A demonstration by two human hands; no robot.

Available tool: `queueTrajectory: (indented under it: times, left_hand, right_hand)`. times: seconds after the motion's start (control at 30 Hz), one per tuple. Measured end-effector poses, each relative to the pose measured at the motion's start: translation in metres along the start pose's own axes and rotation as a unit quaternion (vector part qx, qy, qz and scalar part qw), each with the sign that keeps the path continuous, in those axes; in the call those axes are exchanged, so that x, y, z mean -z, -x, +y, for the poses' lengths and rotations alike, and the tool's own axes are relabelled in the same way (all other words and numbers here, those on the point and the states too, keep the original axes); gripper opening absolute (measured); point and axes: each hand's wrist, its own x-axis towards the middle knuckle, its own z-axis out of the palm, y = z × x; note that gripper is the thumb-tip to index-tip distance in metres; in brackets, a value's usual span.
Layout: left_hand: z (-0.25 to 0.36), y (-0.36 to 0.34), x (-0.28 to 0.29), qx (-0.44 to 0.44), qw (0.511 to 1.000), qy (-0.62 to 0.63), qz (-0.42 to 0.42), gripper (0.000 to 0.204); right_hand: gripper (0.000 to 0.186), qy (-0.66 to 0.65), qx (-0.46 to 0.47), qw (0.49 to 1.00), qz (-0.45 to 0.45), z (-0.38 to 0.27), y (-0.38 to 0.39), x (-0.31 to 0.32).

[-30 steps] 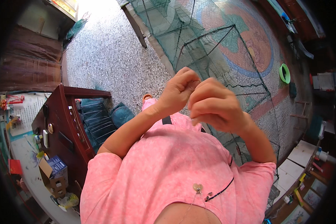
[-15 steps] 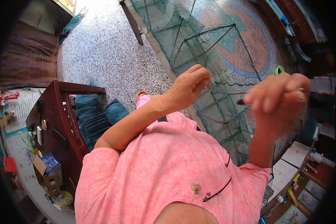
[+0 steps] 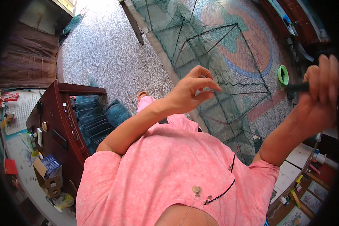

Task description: The person repairs a large mesh fishing net by tying together sections of the net with a small tool and dark thread.

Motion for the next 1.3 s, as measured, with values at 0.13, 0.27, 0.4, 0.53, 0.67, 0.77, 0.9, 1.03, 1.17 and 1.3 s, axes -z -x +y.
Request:
queueTrajectory:
  times: [0.13, 0.27, 0.4, 0.53, 0.67, 0.77, 0.9, 1.03, 1.17, 1.3]
  left_hand:
    - [-0.007, 0.0, 0.022, 0.092, 0.961, 0.26, 0.04, 0.008]
    - [-0.01, 0.015, 0.027, 0.205, 0.894, 0.392, 0.078, 0.012]
    - [-0.018, 0.02, 0.012, 0.206, 0.877, 0.425, 0.082, 0.013]
    - [-0.021, 0.023, 0.005, 0.214, 0.884, 0.404, 0.1, 0.011]
    - [-0.019, 0.022, 0.0, 0.24, 0.898, 0.353, 0.107, 0.01]
    - [-0.026, 0.024, -0.002, 0.231, 0.899, 0.351, 0.121, 0.011]
    - [-0.03, 0.024, -0.002, 0.24, 0.858, 0.429, 0.15, 0.011]
    - [-0.041, 0.025, -0.008, 0.256, 0.776, 0.554, 0.16, 0.01]
    - [-0.053, 0.027, -0.011, 0.225, 0.764, 0.588, 0.141, 0.01]
    - [-0.049, 0.026, -0.017, 0.219, 0.795, 0.548, 0.143, 0.008]
  right_hand:
    - [0.018, 0.325, -0.043, 0.941, -0.087, 0.024, 0.01, -0.015]
    - [0.01, 0.49, -0.086, 0.838, -0.225, 0.08, 0.029, -0.024]
    - [0.009, 0.505, -0.129, 0.828, -0.207, 0.114, 0.049, -0.016]
    - [0.007, 0.491, -0.136, 0.834, -0.212, 0.128, 0.054, -0.013]
    - [0.007, 0.461, -0.134, 0.85, -0.218, 0.137, 0.06, -0.014]
    - [0.01, 0.453, -0.133, 0.858, -0.203, 0.141, 0.06, -0.016]
    - [0.013, 0.353, -0.24, 0.893, -0.146, 0.14, 0.061, -0.023]
    - [0.015, 0.323, -0.243, 0.905, -0.132, 0.142, 0.061, -0.035]
    - [0.011, 0.345, -0.245, 0.892, -0.159, 0.148, 0.059, -0.045]
    - [0.009, 0.383, -0.188, 0.895, -0.133, 0.151, 0.066, -0.048]
